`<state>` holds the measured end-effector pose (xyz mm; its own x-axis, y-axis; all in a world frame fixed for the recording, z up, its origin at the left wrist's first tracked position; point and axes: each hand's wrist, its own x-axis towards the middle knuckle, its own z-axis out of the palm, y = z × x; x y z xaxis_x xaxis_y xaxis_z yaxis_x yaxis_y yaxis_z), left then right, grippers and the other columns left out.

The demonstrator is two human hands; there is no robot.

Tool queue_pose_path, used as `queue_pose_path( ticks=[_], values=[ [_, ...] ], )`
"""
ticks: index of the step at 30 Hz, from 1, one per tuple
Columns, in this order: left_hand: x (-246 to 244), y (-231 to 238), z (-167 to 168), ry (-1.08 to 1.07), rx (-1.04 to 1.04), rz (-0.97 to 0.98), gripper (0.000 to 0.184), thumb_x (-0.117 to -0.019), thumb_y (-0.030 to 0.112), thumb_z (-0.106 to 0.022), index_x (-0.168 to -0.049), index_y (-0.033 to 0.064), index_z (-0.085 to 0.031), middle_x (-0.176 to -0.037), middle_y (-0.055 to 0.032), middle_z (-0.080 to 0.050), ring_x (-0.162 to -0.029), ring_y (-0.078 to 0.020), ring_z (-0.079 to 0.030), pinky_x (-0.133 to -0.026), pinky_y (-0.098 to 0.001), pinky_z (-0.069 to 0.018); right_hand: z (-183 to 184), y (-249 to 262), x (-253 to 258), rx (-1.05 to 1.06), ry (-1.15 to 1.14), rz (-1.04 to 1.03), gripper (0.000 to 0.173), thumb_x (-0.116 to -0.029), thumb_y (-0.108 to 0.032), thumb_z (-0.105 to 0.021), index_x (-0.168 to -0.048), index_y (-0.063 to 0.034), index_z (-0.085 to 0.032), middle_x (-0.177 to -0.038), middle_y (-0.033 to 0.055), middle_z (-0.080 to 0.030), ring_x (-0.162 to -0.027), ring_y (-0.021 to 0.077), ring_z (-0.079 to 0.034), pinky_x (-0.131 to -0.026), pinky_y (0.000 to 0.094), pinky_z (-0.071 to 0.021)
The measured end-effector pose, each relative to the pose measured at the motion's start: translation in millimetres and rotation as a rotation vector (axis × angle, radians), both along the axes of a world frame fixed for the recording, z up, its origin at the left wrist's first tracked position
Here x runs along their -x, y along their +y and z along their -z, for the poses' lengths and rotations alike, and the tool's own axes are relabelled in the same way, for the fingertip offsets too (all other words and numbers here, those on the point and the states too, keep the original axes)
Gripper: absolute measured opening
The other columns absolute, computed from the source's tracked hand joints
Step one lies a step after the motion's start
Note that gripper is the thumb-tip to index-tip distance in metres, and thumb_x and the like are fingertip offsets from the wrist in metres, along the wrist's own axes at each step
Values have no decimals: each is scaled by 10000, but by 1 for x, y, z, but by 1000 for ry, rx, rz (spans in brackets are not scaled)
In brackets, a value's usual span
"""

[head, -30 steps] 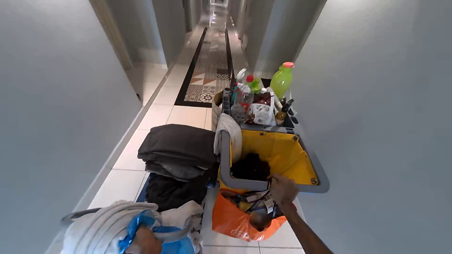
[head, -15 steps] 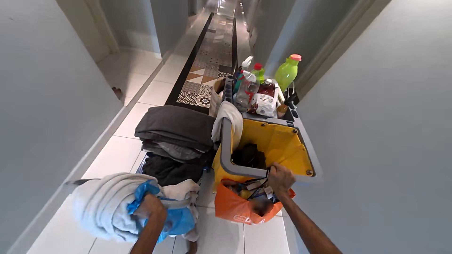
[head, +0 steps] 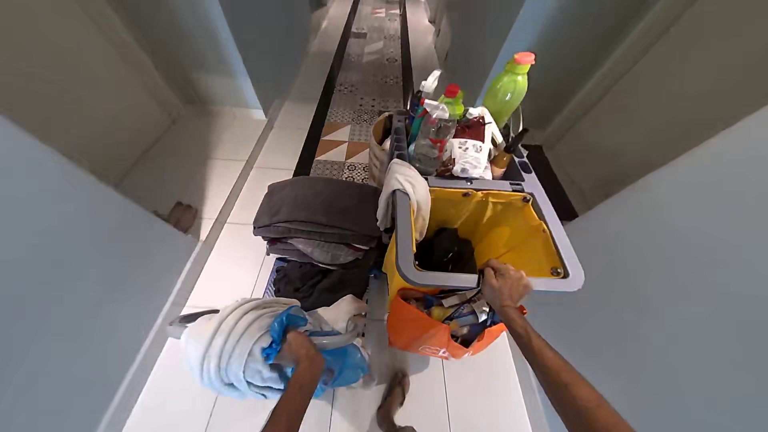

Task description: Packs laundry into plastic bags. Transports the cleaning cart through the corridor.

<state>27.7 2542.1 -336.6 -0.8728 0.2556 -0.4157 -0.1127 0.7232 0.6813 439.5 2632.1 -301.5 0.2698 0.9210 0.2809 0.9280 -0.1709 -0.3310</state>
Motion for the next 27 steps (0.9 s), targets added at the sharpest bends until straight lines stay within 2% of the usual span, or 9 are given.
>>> queue_pose_path(
  ticks=[2, 6, 9, 12, 17, 22, 25, 27],
  values=[
    [-8, 70, 3, 1, -37, -5, 478, -1057, 243, -493, -1350, -133, -532, -1381, -345, -532, -1315, -445, -501, -1080, -591, -397, 3, 73, -4, -10, 5, -11, 378, -948, -265, -426, -881, -134, -774, -854, 155, -743, -882, 409, -706, -799, 645, -470],
    [-24, 220, 6, 29, -29, 21, 483, -1068, 260, -470, -1350, -126, -540, -1388, -342, -536, -1334, -447, -495, -1089, -599, -393, -3, 225, -16, 76, 33, -1, 338, -971, -263, -470, -940, -156, -790, -933, 154, -754, -957, 410, -700, -856, 654, -478],
    [-35, 332, 5, 81, 77, 86, 495, -1078, 276, -434, -1347, -124, -547, -1403, -353, -525, -1365, -470, -468, -1115, -614, -365, -7, 338, -27, 112, 38, 15, 335, -965, -267, -473, -936, -176, -794, -934, 129, -762, -962, 396, -704, -842, 638, -487],
    [-42, 442, -2, 98, 184, 176, 480, -1086, 260, -402, -1347, -111, -557, -1409, -348, -525, -1372, -472, -467, -1123, -614, -357, -15, 455, -35, 204, 35, 29, 351, -992, -279, -450, -971, -188, -788, -971, 114, -765, -1008, 367, -702, -878, 622, -487],
    [-60, 636, 4, 119, 152, 172, 489, -1085, 253, -409, -1382, -119, -520, -1435, -359, -499, -1395, -477, -445, -1140, -602, -351, -20, 649, -48, 198, -12, 49, 344, -1011, -281, -454, -985, -186, -784, -983, 118, -766, -1017, 367, -707, -881, 618, -496],
    [-76, 827, 8, 20, -111, -76, 625, -1037, 294, -544, -1470, -127, -384, -1472, -345, -458, -1398, -438, -445, -1148, -554, -372, -14, 844, -58, 121, -19, 44, 337, -1009, -269, -471, -969, -168, -790, -969, 128, -769, -993, 381, -715, -856, 637, -501],
    [-86, 945, 3, -3, -105, -106, 667, -1021, 299, -576, -1485, -125, -354, -1474, -341, -456, -1394, -432, -454, -1142, -548, -382, -16, 964, -68, 174, -21, 54, 349, -1025, -285, -455, -994, -183, -787, -1003, 124, -768, -1019, 377, -709, -873, 636, -501],
    [-92, 1023, 1, 7, -67, -77, 650, -1025, 315, -561, -1470, -124, -383, -1461, -343, -471, -1381, -441, -467, -1134, -560, -389, -20, 1046, -77, 226, -33, 56, 358, -1031, -307, -441, -1034, -197, -781, -1044, 120, -765, -1050, 366, -704, -890, 628, -505]
  ],
)
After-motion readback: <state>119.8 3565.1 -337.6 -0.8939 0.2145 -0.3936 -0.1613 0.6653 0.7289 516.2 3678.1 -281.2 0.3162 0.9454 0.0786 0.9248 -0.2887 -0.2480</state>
